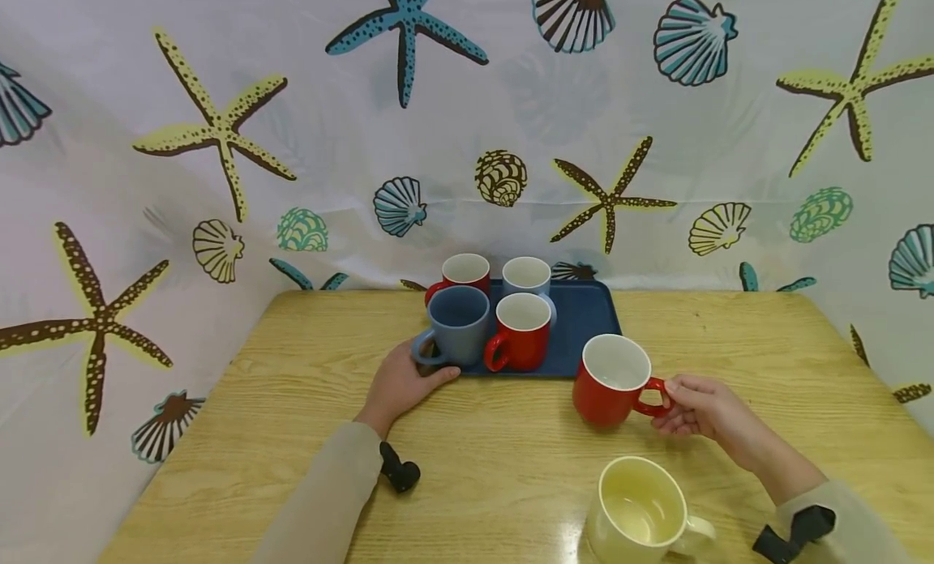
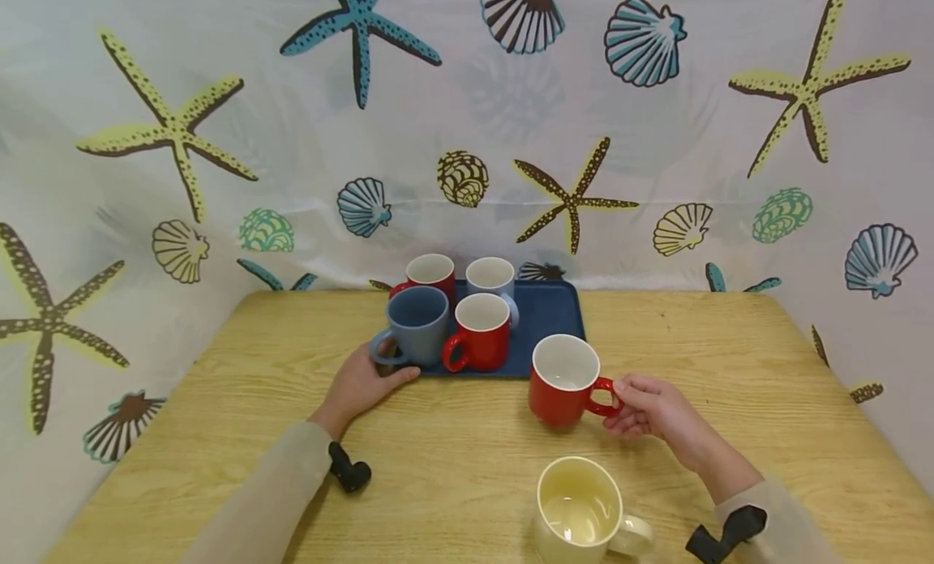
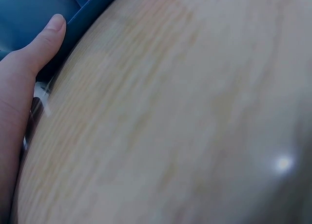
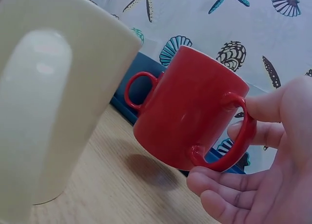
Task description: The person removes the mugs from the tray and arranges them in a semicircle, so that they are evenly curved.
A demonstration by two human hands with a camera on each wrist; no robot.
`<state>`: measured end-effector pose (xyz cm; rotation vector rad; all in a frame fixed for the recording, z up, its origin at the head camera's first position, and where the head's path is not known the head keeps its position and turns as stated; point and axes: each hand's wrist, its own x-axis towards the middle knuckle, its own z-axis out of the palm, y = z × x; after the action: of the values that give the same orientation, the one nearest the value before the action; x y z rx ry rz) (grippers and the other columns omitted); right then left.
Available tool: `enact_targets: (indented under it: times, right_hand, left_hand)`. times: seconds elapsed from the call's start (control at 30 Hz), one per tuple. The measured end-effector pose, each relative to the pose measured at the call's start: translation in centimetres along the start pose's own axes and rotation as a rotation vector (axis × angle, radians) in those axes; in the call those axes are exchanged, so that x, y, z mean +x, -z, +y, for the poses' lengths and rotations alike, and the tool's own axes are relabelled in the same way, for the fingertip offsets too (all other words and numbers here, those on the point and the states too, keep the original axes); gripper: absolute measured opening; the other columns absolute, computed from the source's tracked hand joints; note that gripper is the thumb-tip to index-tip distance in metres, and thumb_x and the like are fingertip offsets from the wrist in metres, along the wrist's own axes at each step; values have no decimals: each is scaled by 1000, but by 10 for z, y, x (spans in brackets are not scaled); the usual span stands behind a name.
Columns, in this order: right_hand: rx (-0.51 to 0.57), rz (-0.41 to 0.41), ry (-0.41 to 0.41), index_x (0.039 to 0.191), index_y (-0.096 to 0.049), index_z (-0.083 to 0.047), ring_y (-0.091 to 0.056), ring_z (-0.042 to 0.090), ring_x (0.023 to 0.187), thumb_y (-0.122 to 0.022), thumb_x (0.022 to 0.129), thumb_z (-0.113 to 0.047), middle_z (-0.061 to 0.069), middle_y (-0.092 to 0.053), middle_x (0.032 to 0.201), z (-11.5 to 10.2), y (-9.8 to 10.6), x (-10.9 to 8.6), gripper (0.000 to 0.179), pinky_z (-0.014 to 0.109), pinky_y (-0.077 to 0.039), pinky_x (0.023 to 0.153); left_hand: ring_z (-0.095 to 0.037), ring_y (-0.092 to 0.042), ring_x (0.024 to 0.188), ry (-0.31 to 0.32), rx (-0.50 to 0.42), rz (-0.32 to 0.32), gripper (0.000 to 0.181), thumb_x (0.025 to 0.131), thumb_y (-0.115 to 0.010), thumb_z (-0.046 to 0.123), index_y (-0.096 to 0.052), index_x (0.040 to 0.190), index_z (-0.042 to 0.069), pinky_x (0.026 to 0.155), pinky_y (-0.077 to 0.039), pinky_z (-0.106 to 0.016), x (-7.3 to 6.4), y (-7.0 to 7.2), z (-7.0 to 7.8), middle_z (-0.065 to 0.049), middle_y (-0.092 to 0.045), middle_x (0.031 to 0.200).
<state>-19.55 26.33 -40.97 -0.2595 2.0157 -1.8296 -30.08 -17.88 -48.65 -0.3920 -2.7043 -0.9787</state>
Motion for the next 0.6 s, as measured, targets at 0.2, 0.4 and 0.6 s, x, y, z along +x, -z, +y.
enact_targets:
  times: [0.2, 0.4, 0.6]
  right_hand:
    - [-8, -38, 1, 87, -55, -6, -65, 24, 81, -43, 100, -25, 12, -67, 88, 3, -1, -7, 25, 34, -52, 72]
    - [16, -132, 47, 89, -56, -5, -65, 24, 82, -40, 101, -20, 14, -67, 91, 10, -1, -12, 25, 35, -52, 72]
    - [31, -206, 91, 92, -59, -6, -64, 20, 81, -39, 100, -14, 12, -67, 92, 12, -5, -15, 23, 33, -52, 72]
  left_hand:
    - [-18, -59, 95, -22, -14, 3, 58, 70, -71, 60, -60, 110, 20, 82, -47, -41, 0, 0, 0, 1, -63, 104]
    - [-16, -59, 94, -36, -25, 4, 57, 70, -71, 59, -60, 110, 21, 81, -47, -40, 0, 0, 0, 3, -64, 103]
    - [-15, -59, 92, -38, -32, 6, 54, 70, -72, 58, -60, 107, 20, 80, -48, -39, 0, 0, 1, 3, -64, 101]
